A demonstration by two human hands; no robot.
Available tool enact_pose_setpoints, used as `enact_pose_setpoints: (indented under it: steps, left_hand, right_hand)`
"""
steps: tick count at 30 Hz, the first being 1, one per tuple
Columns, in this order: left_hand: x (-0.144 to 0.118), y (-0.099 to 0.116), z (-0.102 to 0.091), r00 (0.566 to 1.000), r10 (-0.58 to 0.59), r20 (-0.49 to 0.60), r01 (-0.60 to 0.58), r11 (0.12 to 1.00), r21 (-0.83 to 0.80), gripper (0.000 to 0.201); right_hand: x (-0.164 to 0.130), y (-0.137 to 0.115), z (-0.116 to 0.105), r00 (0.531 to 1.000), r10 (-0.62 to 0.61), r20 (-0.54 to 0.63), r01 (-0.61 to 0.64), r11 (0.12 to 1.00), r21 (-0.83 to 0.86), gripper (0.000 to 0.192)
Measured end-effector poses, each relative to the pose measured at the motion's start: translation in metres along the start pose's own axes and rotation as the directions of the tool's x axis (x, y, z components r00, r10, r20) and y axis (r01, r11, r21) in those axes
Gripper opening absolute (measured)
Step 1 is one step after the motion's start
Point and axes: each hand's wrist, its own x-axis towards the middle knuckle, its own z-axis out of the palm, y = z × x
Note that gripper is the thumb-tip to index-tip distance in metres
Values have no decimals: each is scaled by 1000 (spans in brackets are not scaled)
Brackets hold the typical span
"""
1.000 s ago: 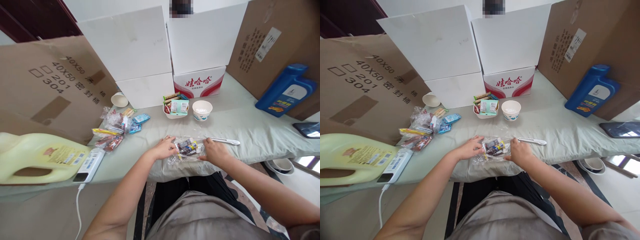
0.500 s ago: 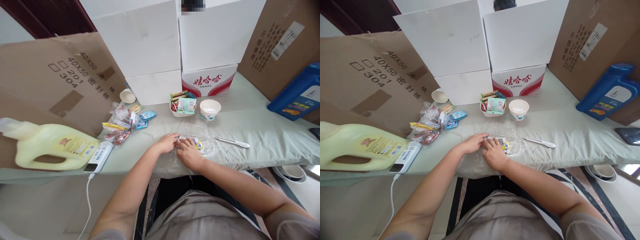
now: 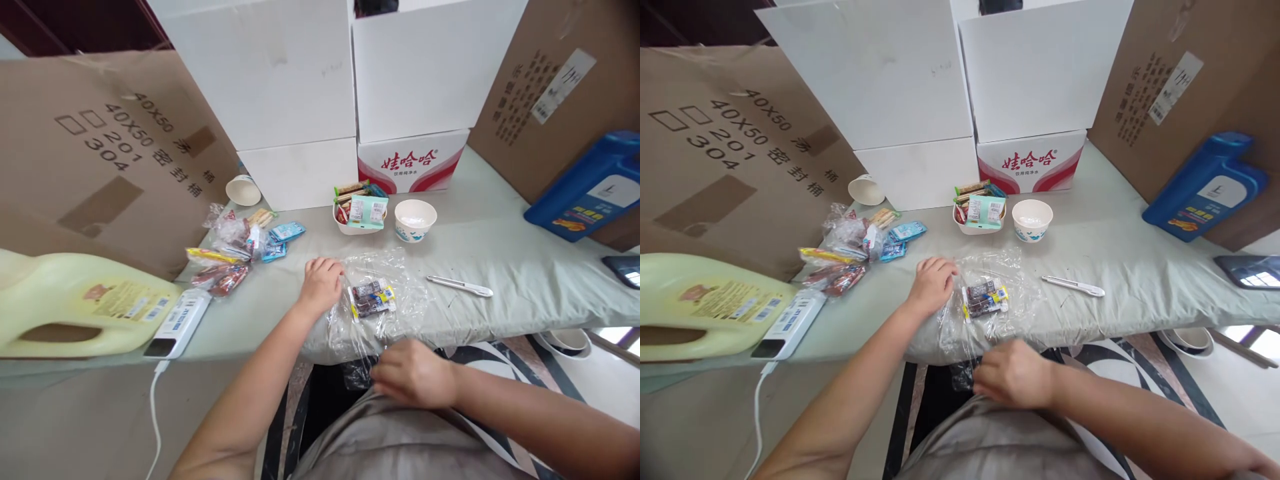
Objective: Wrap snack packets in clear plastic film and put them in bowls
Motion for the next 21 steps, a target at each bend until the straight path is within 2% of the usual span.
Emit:
enact_pose_setpoints:
  steps: [1, 2, 4, 6, 9, 12, 16, 19, 21]
  left_hand:
    - [1, 8, 0, 997, -4, -71, 4, 1000, 1, 23]
    - [2, 18, 1, 995, 14, -94, -16, 1000, -12, 22]
    - [4, 40, 6, 996, 84, -4, -84, 995, -59, 23]
    - [2, 57, 13, 983, 103, 154, -93, 993, -72, 40]
    - [-4, 65, 19, 960, 0, 280, 8, 1000, -27, 63]
    - [-13, 55, 16, 941, -86, 326, 114, 991, -65, 68]
    - [-18, 34, 11, 918, -116, 380, 205, 957, -203, 62]
    - [-10, 19, 9, 879, -161, 450, 314, 905, -289, 66]
    - [4, 6, 1, 869, -217, 445, 385, 861, -333, 67]
  right_hand:
    - [4, 14, -10, 993, 81, -83, -81, 997, 4, 24]
    - [9, 31, -19, 969, 180, -168, -181, 983, 6, 23]
    - [21, 68, -29, 877, 346, -334, -366, 931, 3, 24]
    - [29, 103, -26, 842, 413, -348, -458, 887, -56, 29]
    - [29, 133, -10, 839, 454, -299, -517, 837, -181, 32]
    - [23, 137, 3, 842, 455, -290, -524, 816, -243, 32]
    - [22, 131, 4, 829, 476, -294, -548, 798, -252, 32]
    - [24, 130, 2, 825, 483, -292, -554, 795, -249, 31]
    - [25, 130, 2, 822, 486, -297, -558, 792, -248, 30]
